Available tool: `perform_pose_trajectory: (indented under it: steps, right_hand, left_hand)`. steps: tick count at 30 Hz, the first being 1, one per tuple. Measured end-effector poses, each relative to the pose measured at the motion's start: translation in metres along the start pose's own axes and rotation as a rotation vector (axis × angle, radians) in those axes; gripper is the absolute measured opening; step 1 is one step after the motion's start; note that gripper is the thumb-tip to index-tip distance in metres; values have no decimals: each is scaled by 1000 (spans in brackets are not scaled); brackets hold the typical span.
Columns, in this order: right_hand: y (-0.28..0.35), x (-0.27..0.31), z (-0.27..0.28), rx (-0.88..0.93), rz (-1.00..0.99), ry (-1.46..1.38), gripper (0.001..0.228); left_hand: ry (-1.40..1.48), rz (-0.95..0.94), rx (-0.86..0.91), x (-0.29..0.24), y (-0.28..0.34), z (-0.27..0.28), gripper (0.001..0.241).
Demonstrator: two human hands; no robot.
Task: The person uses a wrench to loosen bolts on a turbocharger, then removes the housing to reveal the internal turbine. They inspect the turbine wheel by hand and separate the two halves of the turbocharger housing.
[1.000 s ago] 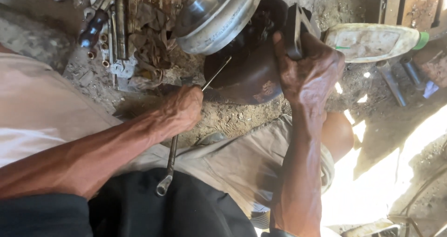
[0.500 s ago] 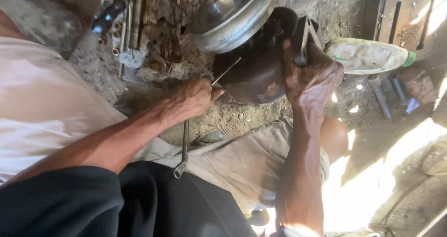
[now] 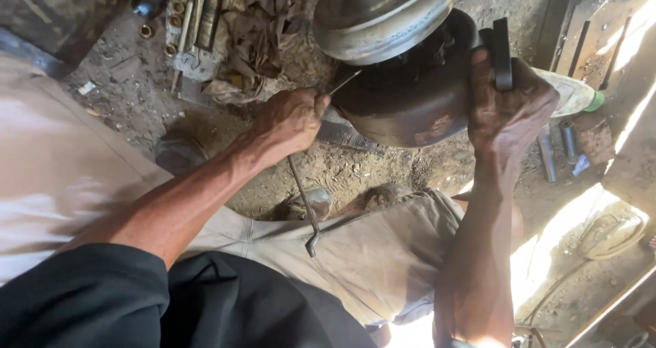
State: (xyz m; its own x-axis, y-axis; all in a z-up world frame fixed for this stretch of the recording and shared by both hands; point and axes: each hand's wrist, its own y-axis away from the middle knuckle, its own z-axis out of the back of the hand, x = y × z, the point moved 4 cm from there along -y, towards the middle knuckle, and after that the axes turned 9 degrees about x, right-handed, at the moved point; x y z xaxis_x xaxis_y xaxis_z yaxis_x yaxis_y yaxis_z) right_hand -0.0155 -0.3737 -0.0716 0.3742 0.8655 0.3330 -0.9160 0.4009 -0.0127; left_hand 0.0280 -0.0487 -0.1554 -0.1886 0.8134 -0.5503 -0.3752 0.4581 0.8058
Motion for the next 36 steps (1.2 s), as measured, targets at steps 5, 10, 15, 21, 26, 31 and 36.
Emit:
perform_pose_trajectory:
  steps: [5,10,15,21,26,31,36]
  right_hand:
    - [-1,-25,-17,-240,128,18,63]
    - [-1,-6,-3,-90,39,76,66]
    - [-8,-17,-6,-156,80,64,66]
    - [-6,-12,4,26,-20,18,66]
    - [-5,3,12,43,-47,9,70]
    - [-7,34,31,71,-100,-77,70]
    - [-6,26,19,180,-168,-66,67]
  left_hand:
    - [-237,-549,-226,6,-24,-10,38]
    - [-585,-472,-197,-5,-16,-12,29]
    - [-534,-119,105,13,-52,-27,38]
    - [-606,-373,-21,23,-56,-28,24]
    - [-436,-319,-12,35,-73,-33,37]
    - [-308,54,-48,4,-60,-15,36]
    - [-311,89,-20,11,-59,-2,45]
